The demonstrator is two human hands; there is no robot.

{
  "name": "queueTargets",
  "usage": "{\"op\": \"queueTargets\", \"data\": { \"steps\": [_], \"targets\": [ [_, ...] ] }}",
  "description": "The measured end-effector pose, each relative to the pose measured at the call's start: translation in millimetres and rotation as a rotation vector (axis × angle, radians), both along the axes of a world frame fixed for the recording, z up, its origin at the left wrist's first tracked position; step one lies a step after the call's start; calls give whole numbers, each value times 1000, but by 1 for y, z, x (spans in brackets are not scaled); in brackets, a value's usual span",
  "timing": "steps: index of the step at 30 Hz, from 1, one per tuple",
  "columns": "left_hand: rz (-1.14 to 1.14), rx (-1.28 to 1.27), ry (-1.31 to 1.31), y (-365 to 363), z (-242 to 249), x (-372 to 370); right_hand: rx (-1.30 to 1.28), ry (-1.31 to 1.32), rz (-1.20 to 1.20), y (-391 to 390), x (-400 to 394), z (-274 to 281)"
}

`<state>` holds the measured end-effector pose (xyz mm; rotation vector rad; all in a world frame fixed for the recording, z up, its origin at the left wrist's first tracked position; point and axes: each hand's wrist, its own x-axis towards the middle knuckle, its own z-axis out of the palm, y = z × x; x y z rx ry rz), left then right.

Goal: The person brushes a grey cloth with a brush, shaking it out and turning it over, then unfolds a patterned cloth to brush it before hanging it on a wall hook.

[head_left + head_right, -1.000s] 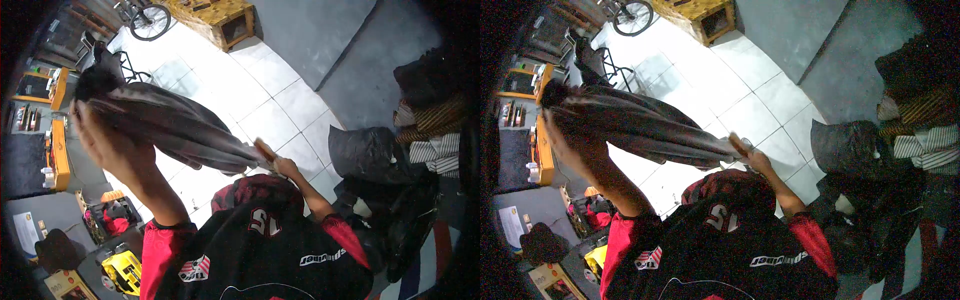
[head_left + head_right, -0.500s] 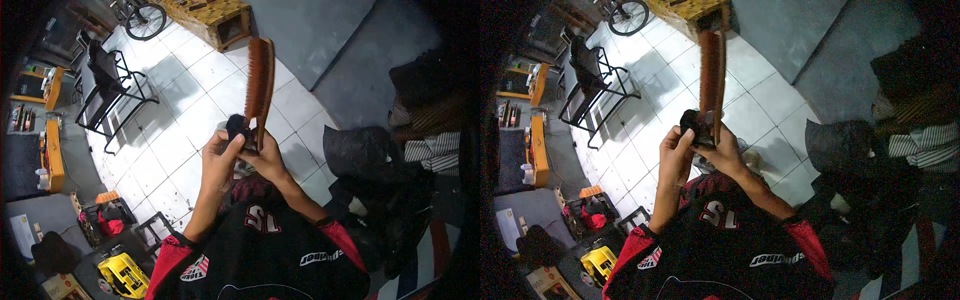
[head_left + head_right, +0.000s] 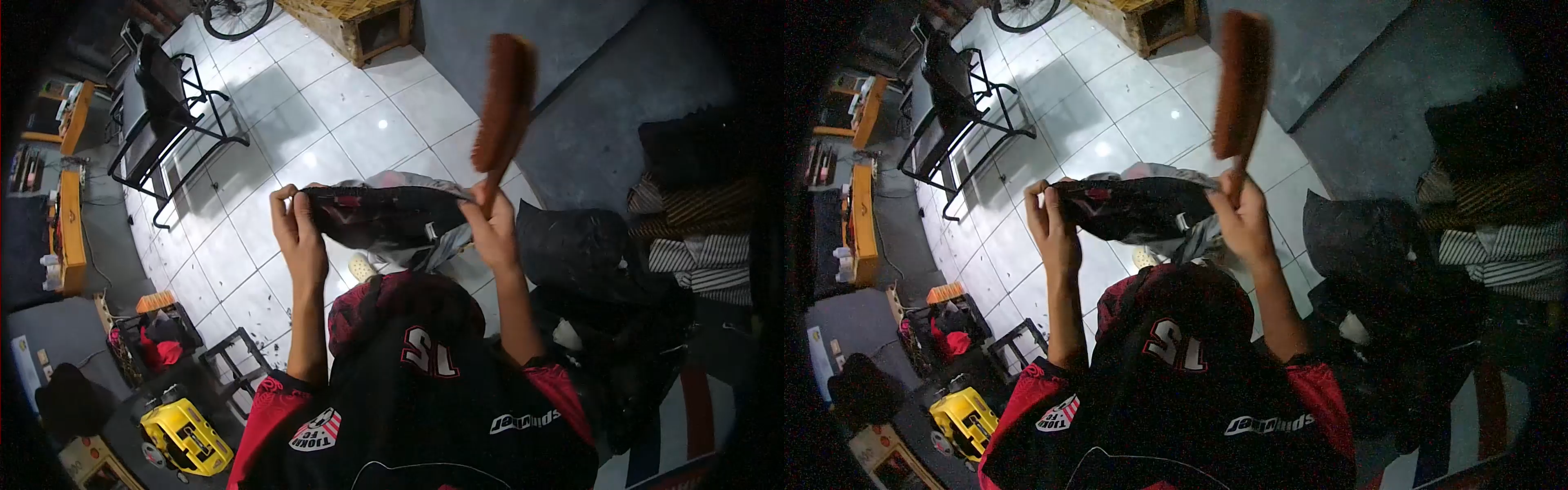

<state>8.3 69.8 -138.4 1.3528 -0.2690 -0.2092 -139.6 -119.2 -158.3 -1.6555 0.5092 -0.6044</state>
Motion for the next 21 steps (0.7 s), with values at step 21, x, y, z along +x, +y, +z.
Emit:
{"op": "queueTargets", "data": {
  "steps": [21],
  "targets": [
    [-334, 1147, -385, 59, -211, 59, -617, 1034, 404, -78, -49, -142]
  ]
}}
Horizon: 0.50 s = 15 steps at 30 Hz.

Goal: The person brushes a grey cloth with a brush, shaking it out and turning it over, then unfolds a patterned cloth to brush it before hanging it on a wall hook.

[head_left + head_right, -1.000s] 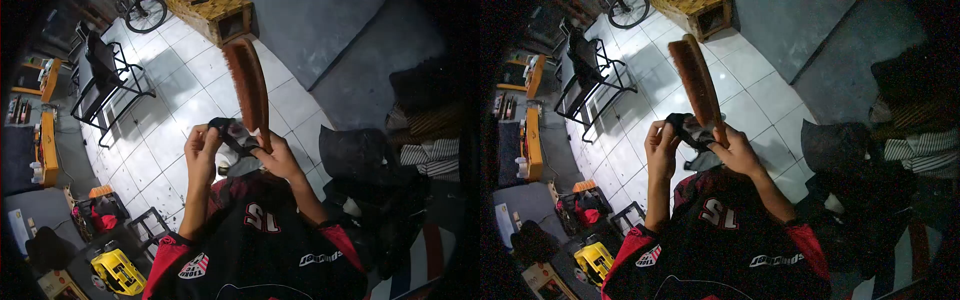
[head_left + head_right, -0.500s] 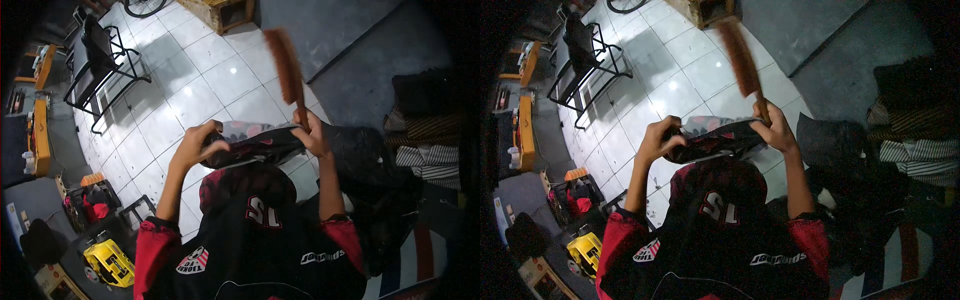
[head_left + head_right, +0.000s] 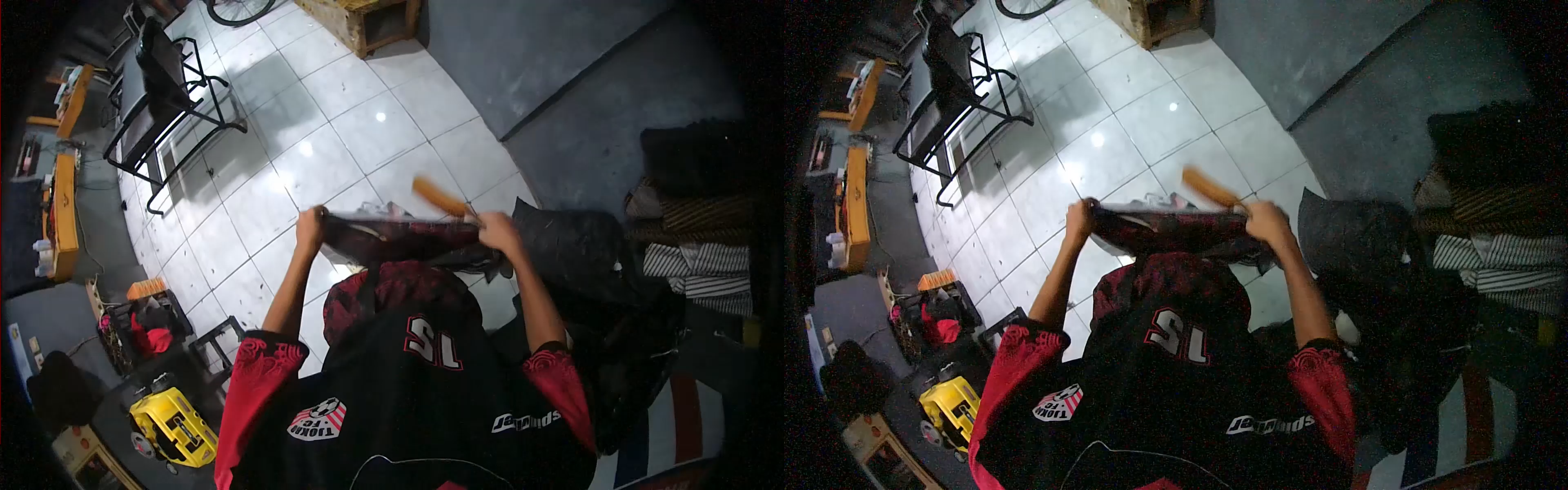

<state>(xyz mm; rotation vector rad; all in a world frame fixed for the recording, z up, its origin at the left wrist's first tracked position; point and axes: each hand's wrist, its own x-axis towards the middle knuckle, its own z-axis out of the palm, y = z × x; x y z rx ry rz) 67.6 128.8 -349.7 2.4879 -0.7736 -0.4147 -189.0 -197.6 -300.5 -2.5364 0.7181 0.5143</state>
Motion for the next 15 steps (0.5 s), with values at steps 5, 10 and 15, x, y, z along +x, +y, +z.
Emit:
{"op": "queueTargets", "data": {
  "steps": [5, 10, 15],
  "targets": [
    [63, -536, -683, -76, 154, 72, -424, -723, -361, -22, 63, 155],
    [26, -859, -890, -78, 301, 15, -630, -1599, -296, -8, 46, 245],
    [-151, 226, -187, -8, 86, -12, -242, -415, -381, 29, -21, 103]
  ]
}}
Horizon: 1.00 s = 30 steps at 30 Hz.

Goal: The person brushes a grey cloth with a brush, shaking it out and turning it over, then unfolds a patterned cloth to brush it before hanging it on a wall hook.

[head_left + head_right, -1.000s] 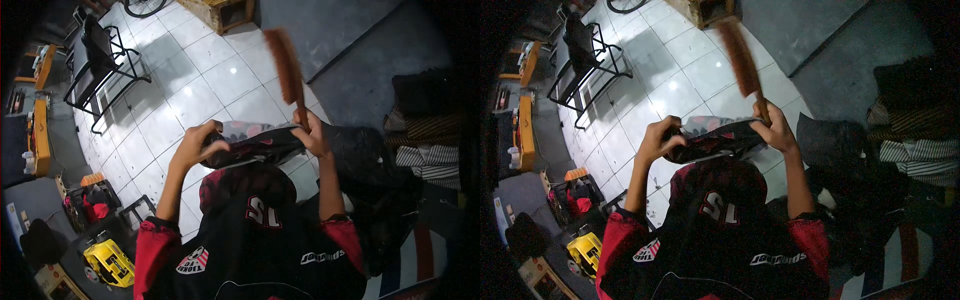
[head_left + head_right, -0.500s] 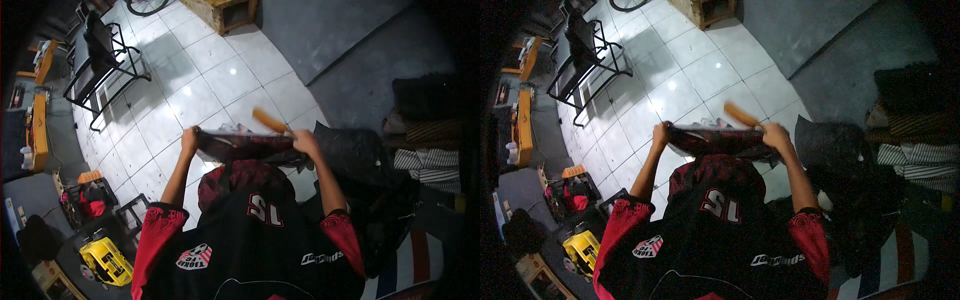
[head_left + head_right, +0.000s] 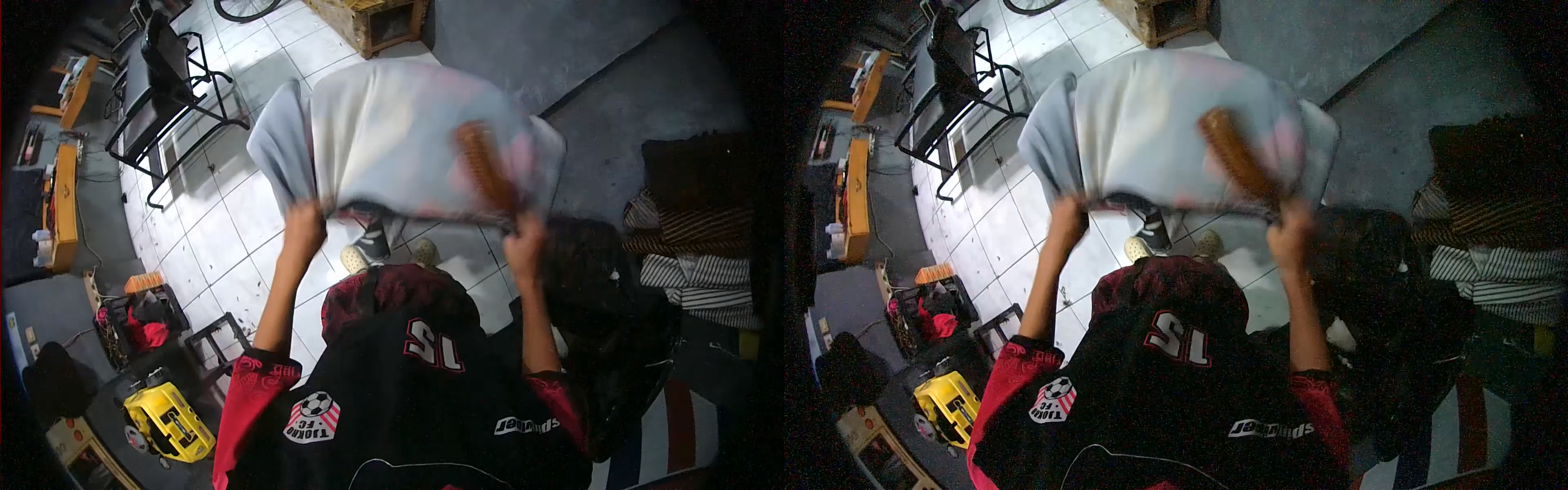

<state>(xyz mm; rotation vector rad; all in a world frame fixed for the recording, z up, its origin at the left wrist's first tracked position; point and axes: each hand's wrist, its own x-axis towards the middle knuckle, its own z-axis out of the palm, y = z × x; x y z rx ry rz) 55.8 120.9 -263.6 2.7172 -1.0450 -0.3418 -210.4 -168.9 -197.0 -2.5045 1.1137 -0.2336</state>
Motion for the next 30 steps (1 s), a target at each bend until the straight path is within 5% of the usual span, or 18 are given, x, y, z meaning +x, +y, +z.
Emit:
{"op": "queueTargets", "data": {
  "steps": [1, 2, 5, 6, 7, 9, 10, 12, 15, 17, 19, 21, 23, 24, 26, 27, 28, 30],
  "targets": [
    [-175, 372, 232, 36, -65, -7, 177, 74, 140, 0, -27, -61],
    [-275, 322, 346, 55, -76, -11, 457, 547, 309, -3, -49, -93],
    [-405, 34, 366, 69, -66, 1, 671, 597, 374, -25, -66, -131],
    [-350, 219, 400, 61, -62, 15, 680, 583, 351, -34, -66, -133],
    [-310, 414, 425, 49, -50, 28, 518, 373, 341, -39, -45, -114],
    [23, -85, 130, 14, -14, 57, 300, -56, 120, -47, 5, -59],
    [41, -401, -175, -19, 61, 49, 49, -121, -50, -47, 30, -23],
    [1, -757, -511, -46, 152, 51, 34, -400, -281, -55, 52, 48],
    [-43, -956, -669, -54, 228, 23, 21, -1190, -74, -50, 54, 126],
    [-149, -992, -718, -51, 225, 4, 25, -1292, 19, -44, 39, 122],
    [-115, -907, -594, -49, 179, -12, -427, -870, -89, -41, 6, 22],
    [-190, -491, -115, -23, 100, -11, 45, -4, -478, -5, -4, 1],
    [-255, 88, 360, 18, 15, -14, 423, -21, 53, 4, -32, -54],
    [-334, 406, 575, 33, 2, -15, 564, 400, 114, 11, -43, -62],
    [-236, -8, 695, 49, 19, -23, 575, 285, 396, 21, -78, -86],
    [-283, -113, 647, 50, 34, -23, 677, 462, 339, 12, -80, -82],
    [-192, -11, 758, 42, 56, -23, 776, 641, 280, 12, -62, -47],
    [-16, 190, 965, 22, 81, -14, 612, 331, 185, 2, -71, -44]
  ]
}}
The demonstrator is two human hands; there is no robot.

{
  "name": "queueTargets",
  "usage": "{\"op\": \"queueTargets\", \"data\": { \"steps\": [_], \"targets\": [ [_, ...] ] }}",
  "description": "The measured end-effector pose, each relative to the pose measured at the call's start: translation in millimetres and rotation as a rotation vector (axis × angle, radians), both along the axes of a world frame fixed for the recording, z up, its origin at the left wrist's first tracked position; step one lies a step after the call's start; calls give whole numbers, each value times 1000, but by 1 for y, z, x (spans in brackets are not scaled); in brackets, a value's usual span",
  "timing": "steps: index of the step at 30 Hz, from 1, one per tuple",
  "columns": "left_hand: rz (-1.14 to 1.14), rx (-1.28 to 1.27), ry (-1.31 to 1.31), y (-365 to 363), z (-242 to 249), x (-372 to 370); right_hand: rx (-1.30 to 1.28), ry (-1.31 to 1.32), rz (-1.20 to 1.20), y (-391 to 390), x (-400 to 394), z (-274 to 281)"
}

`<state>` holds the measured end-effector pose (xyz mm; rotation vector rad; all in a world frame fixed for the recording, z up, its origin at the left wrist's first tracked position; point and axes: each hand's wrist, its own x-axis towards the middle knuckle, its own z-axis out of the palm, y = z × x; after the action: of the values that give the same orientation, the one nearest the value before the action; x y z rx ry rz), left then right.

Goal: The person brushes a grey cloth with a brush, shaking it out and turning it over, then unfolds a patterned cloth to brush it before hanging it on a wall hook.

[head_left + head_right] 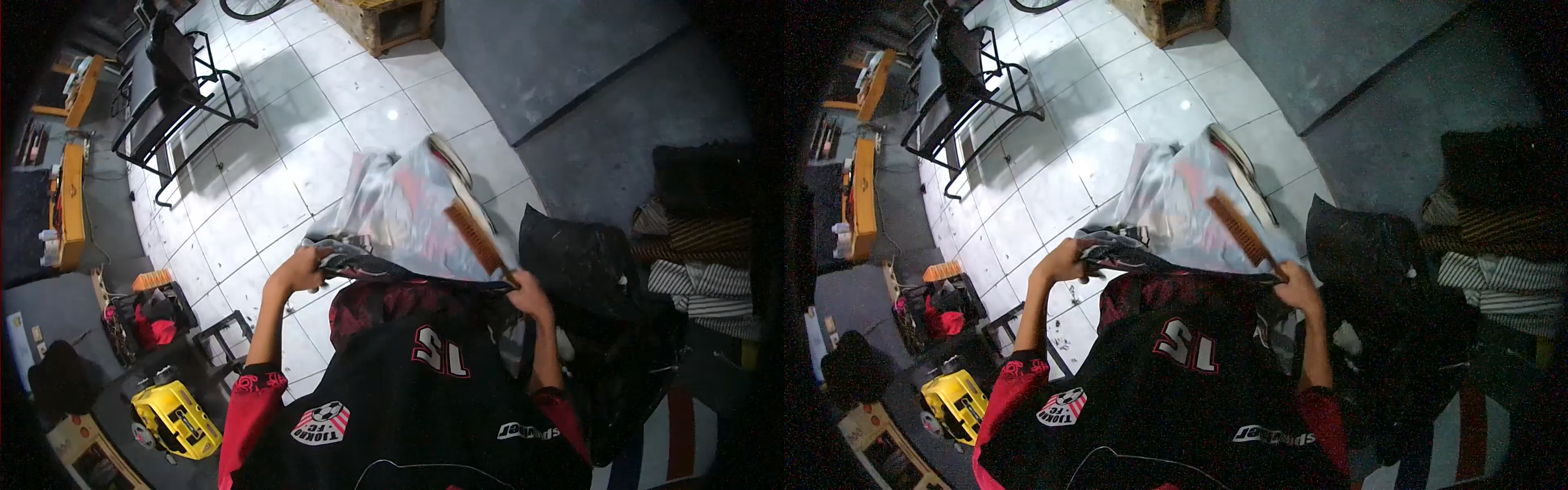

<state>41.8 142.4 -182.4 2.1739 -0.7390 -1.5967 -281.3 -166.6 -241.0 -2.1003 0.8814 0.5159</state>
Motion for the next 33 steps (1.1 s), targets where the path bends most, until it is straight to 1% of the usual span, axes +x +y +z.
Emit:
{"op": "queueTargets", "data": {
  "steps": [1, 2, 3, 4, 5, 6, 7, 9, 10, 11, 12, 13, 16, 17, 18, 19, 20, 21, 22, 23, 24, 26, 27, 28, 29, 30, 31, 32, 33],
  "targets": [
    [-37, -254, -57, 12, -25, 5, -247, -478, 267, -11, -3, -4],
    [-125, -441, -129, 12, -28, 8, 64, -395, -32, -7, 11, 24],
    [-136, -435, -119, 7, -14, 6, 156, -286, -44, -12, 11, 45],
    [-142, -429, -111, 3, 10, 4, 250, -176, -52, -15, 7, 53],
    [-84, -319, 36, 6, 25, 0, 358, -157, -71, -18, -6, 47],
    [-224, -276, 52, 6, 37, -1, 470, -136, -94, -21, -23, 38],
    [-102, -354, 132, 18, 34, -12, 583, -113, -118, -18, -37, 32],
    [-33, -292, 316, 33, 40, -22, 765, -220, -145, 6, -35, 54],
    [52, -345, 118, 55, 1, -39, 850, -280, -158, 16, -31, 60],
    [84, -176, 160, 64, -12, -49, 959, -258, -143, 23, -30, 53],
    [114, -7, 200, 70, -19, -56, 924, -273, -207, 29, -42, 34],
    [63, 119, 206, 69, -24, -60, 888, -289, -268, 36, -64, 1],
    [30, 154, 215, 74, -49, -66, 757, -61, -466, 52, -101, -74],
    [83, 109, 143, 87, -75, -65, 662, -2, -446, 59, -107, -86],
    [26, 88, 116, 88, -89, -58, 568, 54, -423, 65, -112, -99],
    [-32, 68, 91, 87, -101, -49, 665, 226, -295, 60, -106, -117],
    [-93, 46, 65, 86, -111, -46, 625, 287, -285, 55, -88, -105],
    [0, -17, 50, 85, -123, -49, 582, 344, -278, 52, -60, -75],
    [90, -82, 34, 81, -132, -54, 537, 400, -274, 47, -43, -61],
    [135, 196, 142, 72, -138, -52, 360, 93, -185, 45, -42, -79],
    [182, 149, 145, 76, -154, -53, 180, -209, -97, 50, -46, -106],
    [280, 46, 145, 92, -211, -55, 105, -331, -28, 46, -38, -126],
    [242, 43, 63, 98, -233, -56, 221, -154, -47, 45, -27, -127],
    [219, 19, 99, 102, -250, -58, 335, 23, -61, 41, -18, -130],
    [196, -7, 134, 105, -265, -60, 339, -95, -62, 39, -15, -148],
    [171, -31, 169, 110, -279, -63, 343, -213, -66, 40, -19, -179],
    [35, -116, 119, 117, -297, -64, 337, -159, -22, 37, -15, -188],
    [123, -107, 196, 121, -313, -69, 331, -107, 25, 34, -11, -196],
    [208, -96, 274, 127, -326, -76, 318, 120, 118, 30, -4, -189]
  ]
}}
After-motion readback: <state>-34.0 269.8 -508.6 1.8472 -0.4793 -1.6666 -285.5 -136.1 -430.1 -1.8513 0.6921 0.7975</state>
